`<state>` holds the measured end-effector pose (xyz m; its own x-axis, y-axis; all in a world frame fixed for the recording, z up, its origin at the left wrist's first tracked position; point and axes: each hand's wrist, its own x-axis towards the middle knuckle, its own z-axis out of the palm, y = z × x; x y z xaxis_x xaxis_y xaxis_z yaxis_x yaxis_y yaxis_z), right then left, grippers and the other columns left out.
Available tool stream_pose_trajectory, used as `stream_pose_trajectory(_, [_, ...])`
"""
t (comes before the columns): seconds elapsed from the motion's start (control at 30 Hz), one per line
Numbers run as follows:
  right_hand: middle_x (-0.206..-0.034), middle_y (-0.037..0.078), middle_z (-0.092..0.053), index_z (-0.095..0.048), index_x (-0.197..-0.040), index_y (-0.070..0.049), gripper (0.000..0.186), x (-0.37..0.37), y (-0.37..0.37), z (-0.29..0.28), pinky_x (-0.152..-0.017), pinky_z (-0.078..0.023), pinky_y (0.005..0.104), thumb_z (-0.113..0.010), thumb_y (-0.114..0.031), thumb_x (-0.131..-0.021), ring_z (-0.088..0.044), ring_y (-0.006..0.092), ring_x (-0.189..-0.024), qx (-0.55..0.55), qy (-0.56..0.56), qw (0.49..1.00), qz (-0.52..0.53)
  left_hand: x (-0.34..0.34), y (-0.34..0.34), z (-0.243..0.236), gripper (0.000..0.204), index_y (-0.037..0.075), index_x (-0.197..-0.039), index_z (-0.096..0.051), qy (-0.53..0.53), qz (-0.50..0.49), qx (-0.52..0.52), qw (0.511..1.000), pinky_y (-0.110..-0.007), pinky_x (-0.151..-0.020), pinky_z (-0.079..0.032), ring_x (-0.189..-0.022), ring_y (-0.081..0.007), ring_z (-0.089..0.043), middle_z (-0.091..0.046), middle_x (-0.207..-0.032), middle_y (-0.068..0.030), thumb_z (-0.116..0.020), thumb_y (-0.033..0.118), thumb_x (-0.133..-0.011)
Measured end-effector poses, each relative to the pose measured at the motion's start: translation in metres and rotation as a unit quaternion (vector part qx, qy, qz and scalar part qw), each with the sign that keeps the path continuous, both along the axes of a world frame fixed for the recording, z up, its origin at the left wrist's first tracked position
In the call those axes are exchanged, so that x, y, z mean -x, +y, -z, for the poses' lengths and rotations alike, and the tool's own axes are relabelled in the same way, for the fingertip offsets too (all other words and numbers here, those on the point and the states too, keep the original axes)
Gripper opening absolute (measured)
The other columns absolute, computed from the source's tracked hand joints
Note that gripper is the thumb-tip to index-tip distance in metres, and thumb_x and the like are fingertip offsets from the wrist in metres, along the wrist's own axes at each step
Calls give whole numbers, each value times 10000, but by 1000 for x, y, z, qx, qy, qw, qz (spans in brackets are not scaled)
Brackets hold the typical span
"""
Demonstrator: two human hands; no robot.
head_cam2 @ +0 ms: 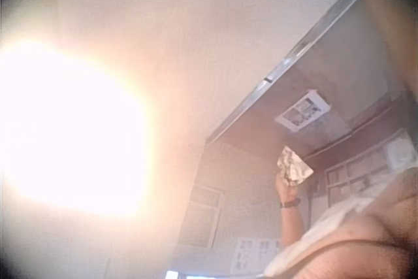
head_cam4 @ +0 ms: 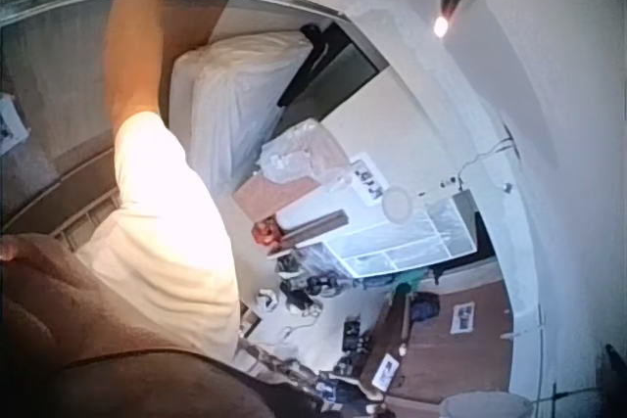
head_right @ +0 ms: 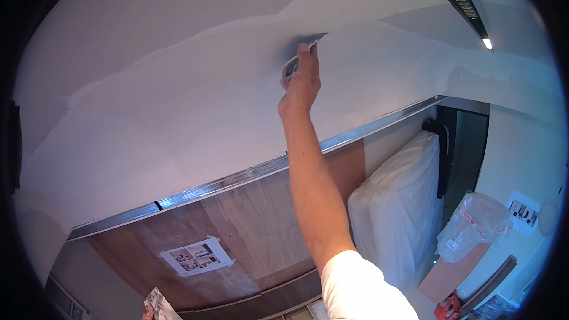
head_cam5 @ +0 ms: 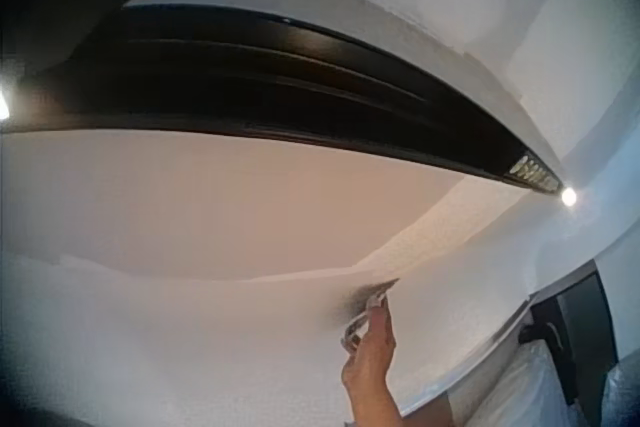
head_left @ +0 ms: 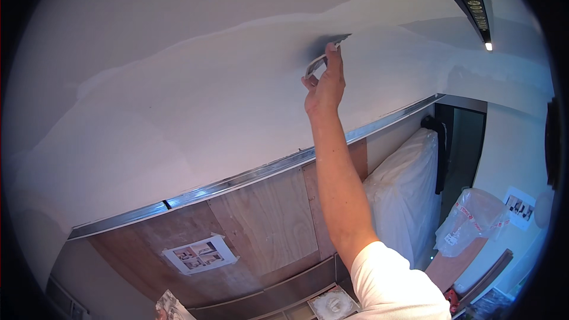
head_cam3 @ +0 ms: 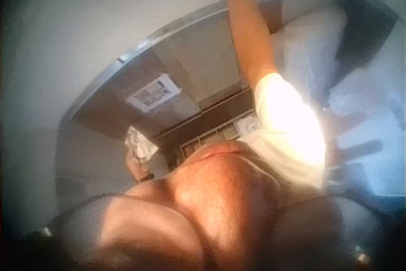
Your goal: The person applies plaster to a ceiling using scrapers, smoothing the material across the surface and scraping off excess.
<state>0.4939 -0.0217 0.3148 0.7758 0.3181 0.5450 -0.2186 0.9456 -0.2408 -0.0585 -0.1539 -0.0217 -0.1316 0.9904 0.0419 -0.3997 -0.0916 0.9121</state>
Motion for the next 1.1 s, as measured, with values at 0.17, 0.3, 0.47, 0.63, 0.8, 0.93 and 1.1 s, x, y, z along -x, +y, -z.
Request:
stream_pose_trajectory(0.17, [-1547,11,-464,-436,-1595,-182,876,75,19,-6,-932,-415,389,-720,-594,-876,-471,211,-1152,-15,-11,1000,-3,29,-1,21,374,-45,-1306,-637,124,-23,-78,989,-311,-902,-541,-1040,-161,-648,-691,-1204,-79,-531,244,-1094])
stream_pose_trajectory(0.3, [-1584,66,-411,-381,-1620,-112,868,129,29,-9,-1048,-420,421,-715,-515,-928,-458,215,-1368,-57,-14,998,1,44,-7,32,362,-35,-1307,-640,64,-60,-23,996,-348,-906,-556,-1059,-187,-664,-694,-1205,-93,-534,234,-1089])
stream_pose_trajectory(0.47, [-1613,111,-269,-349,-1628,-94,802,198,29,-13,-1194,-368,425,-689,-430,-984,-425,277,-1442,-63,-9,998,-6,69,-31,36,380,-21,-1342,-612,-98,-40,5,994,-414,-942,-576,-1108,-275,-691,-704,-1235,-138,-566,243,-1072])
stream_pose_trajectory(0.63, [-1620,177,-196,-347,-1626,-89,800,263,43,-10,-1172,-393,428,-672,-459,-996,-341,307,-1493,-41,-30,998,45,80,-65,29,450,-7,-1424,-543,-118,-69,5,991,-464,-1016,-549,-1185,-315,-659,-661,-1334,-167,-561,276,-1076])
stream_pose_trajectory(0.8, [-1632,217,-155,-378,-1613,-94,759,334,50,-7,-1171,-392,439,-668,-449,-1008,-284,354,-1517,-26,-51,996,75,98,-93,40,454,30,-1470,-511,-149,-132,15,980,-483,-1059,-521,-1246,-334,-620,-626,-1394,-171,-535,271,-1086])
stream_pose_trajectory(0.93, [-1629,245,-151,-413,-1603,-125,727,388,61,-7,-1170,-379,470,-708,-396,-995,-282,388,-1514,-28,-57,995,78,106,-116,46,465,39,-1478,-508,-153,-168,28,974,-478,-1072,-511,-1263,-335,-606,-620,-1400,-166,-494,307,-1098])
stream_pose_trajectory(1.1, [-1629,258,-151,-439,-1594,-151,714,449,71,-2,-1182,-342,500,-740,-353,-979,-278,421,-1504,-8,-75,991,109,117,-130,55,481,38,-1474,-512,-167,-188,44,967,-465,-1073,-510,-1261,-322,-606,-624,-1390,-157,-453,347,-1111])
